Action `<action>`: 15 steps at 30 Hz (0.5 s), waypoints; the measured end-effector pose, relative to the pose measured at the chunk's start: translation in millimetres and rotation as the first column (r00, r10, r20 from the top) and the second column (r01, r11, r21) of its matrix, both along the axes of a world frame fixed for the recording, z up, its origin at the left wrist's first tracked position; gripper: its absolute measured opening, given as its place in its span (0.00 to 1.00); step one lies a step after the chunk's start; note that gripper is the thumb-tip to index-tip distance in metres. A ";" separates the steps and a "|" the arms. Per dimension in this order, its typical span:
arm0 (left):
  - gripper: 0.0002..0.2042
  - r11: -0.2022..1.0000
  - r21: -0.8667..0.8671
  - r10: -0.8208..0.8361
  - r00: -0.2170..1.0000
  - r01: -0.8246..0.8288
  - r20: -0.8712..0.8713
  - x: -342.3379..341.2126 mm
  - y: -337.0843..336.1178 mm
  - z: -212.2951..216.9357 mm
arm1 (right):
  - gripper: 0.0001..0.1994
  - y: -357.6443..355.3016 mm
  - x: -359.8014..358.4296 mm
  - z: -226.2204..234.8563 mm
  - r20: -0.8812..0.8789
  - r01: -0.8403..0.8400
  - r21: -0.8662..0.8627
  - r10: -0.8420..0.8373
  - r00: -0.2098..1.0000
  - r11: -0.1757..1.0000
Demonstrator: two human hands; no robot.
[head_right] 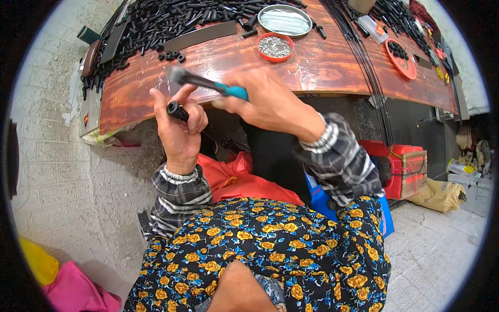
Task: Assembling black flexible components into a plastic base at a manufacturing workbench.
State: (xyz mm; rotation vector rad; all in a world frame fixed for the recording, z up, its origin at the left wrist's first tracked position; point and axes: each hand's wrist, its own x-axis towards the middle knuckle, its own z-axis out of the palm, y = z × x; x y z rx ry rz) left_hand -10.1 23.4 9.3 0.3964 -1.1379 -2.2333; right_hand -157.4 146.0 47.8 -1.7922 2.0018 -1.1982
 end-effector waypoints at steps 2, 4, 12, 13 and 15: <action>0.38 0.998 0.019 0.052 0.998 -0.053 0.034 3.1 -3.6 2.0 | 0.09 10.8 3.8 -0.1 -0.120 0.039 0.098 -0.027 0.992 0.994; 0.38 0.997 0.022 0.079 0.995 -0.080 0.059 10.4 -6.6 3.6 | 0.08 15.9 5.4 -3.7 -0.269 0.107 0.204 -0.049 0.962 0.973; 0.40 0.997 0.023 0.077 0.995 -0.079 0.067 13.9 -12.2 -0.8 | 0.16 2.4 18.3 -9.4 -0.474 0.127 0.143 -0.045 0.880 0.982; 0.40 0.996 0.023 0.083 0.989 -0.087 0.123 12.6 -10.1 2.4 | 0.19 2.3 18.8 -10.1 -0.443 0.141 0.114 -0.077 0.893 0.983; 0.39 0.995 0.022 0.090 0.979 -0.095 0.183 13.6 -8.5 2.8 | 0.20 0.8 22.6 -7.1 -0.458 0.175 0.132 -0.097 0.884 0.976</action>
